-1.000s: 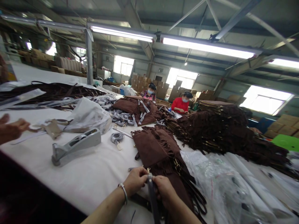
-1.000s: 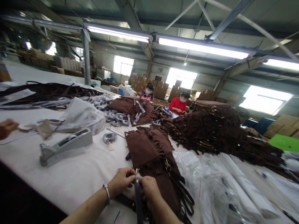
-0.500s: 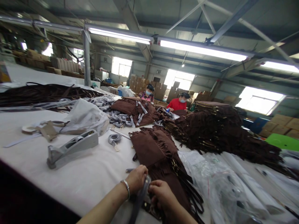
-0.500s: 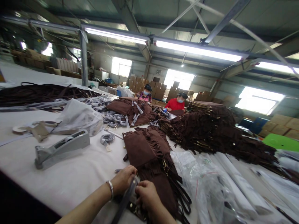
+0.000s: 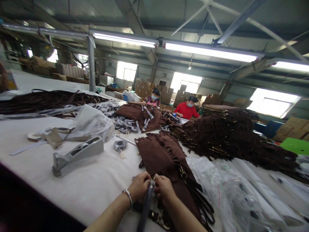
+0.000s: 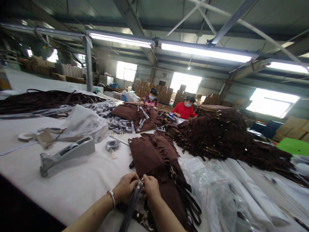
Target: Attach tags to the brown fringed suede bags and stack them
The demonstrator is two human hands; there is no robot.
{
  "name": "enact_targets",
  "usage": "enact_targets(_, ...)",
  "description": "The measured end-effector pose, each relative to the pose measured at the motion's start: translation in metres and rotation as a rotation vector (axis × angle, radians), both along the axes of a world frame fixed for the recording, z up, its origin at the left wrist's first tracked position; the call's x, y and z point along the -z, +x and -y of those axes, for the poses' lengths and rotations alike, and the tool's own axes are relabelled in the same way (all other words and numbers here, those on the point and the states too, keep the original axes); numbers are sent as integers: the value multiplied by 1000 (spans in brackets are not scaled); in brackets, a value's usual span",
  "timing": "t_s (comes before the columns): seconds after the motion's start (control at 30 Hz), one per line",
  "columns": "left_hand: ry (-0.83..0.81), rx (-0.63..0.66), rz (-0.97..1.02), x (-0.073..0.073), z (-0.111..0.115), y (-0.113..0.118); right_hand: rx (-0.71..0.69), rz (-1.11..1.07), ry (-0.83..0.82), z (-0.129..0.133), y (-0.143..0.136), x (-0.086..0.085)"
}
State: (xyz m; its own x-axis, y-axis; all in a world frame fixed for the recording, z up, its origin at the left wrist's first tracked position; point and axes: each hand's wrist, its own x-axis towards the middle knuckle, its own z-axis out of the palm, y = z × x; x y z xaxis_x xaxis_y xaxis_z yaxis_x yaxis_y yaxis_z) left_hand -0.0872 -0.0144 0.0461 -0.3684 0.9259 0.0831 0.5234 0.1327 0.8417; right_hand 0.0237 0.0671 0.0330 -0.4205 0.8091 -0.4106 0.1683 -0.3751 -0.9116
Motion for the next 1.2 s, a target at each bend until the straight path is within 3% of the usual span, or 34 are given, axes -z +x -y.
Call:
enact_targets(0.13, 20, 33, -24, -2, -3, 3, 7, 149, 45, -16, -6, -3)
enact_targets(0.27, 20, 16, -42, 1, -5, 5, -91, 223, 21, -28, -4, -10)
enact_targets(0.47, 30, -77, -102, 7, -11, 10, -201, 262, -30, -26, 2, -16)
enact_targets(0.73, 76, -196, -40, 1, -20, 18, -319, 185, 11, -24, 13, -17)
enact_targets(0.9, -52, -305, 229, 4, -1, 27, -292, 270, 218, -28, 13, -4)
enact_targets(0.97, -141, -251, 403, 5, 10, 36, -276, 318, 361, -30, 12, -1)
enact_targets(1.1, -279, -105, 975, 1, 24, 48, -248, 408, 677, -32, 10, 0)
enact_targets(1.2, -318, -118, 1111, -3, 26, 44, -227, 497, 813, -33, 8, -1)
